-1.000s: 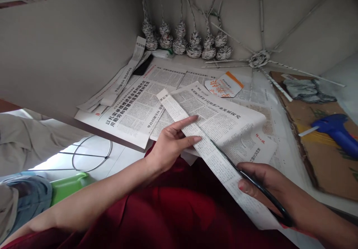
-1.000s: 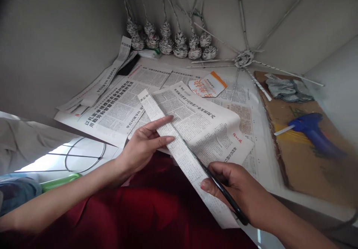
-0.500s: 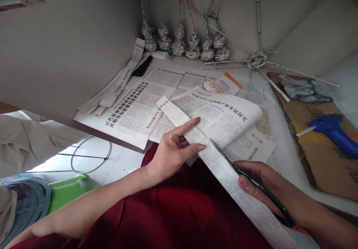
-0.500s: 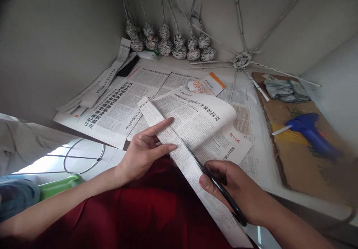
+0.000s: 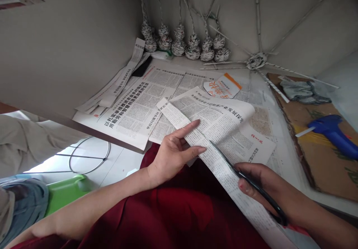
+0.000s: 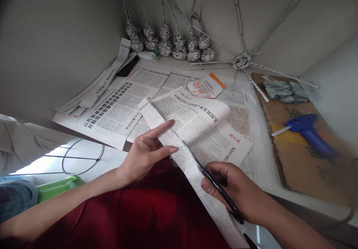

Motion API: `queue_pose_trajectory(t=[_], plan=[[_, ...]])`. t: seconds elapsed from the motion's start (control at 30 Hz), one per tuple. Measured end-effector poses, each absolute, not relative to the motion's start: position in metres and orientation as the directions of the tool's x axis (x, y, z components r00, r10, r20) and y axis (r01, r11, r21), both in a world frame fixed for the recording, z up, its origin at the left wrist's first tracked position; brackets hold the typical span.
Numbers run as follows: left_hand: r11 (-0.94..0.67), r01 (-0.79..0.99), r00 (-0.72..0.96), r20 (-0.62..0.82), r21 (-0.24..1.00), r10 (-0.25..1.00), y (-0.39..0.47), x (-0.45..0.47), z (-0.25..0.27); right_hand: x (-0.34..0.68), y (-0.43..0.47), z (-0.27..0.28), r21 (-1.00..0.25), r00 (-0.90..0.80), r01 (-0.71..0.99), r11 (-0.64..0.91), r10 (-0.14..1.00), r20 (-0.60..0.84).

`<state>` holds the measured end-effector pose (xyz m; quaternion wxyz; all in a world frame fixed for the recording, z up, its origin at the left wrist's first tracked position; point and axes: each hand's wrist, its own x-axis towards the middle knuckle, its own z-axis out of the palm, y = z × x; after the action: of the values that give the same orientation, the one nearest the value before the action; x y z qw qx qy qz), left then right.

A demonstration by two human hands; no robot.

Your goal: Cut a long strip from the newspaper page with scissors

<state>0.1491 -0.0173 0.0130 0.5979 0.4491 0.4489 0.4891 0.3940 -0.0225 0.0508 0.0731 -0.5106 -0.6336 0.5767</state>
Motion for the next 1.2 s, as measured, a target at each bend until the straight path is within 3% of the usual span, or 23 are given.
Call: queue_pose_trajectory(t=[0.4, 0.7, 0.87, 1.2], plan=[[0.135, -0.239, 0.108, -0.112, 0.962, 0.988, -0.02, 0.155, 0.018, 0.386, -0.016, 0.06, -0.822, -0.472, 0.545, -0.164, 0.75, -0.463], [0.14, -0.275, 0.126, -0.108, 0.951, 0.986, -0.016, 0.154, 0.013, 0.387, -0.017, 0.057, -0.81, -0.484, 0.533, -0.247, 0.695, -0.531], [0.135, -0.339, 0.052, -0.125, 0.931, 0.991, -0.004, 0.146, 0.011, 0.394, -0.016, 0.058, -0.782, -0.487, 0.575, -0.241, 0.667, -0.564], [-0.004, -0.141, 0.044, 0.011, 0.99, 0.999, -0.009, 0.144, 0.02, 0.384, -0.013, 0.068, -0.805, -0.489, 0.58, -0.12, 0.74, -0.463]])
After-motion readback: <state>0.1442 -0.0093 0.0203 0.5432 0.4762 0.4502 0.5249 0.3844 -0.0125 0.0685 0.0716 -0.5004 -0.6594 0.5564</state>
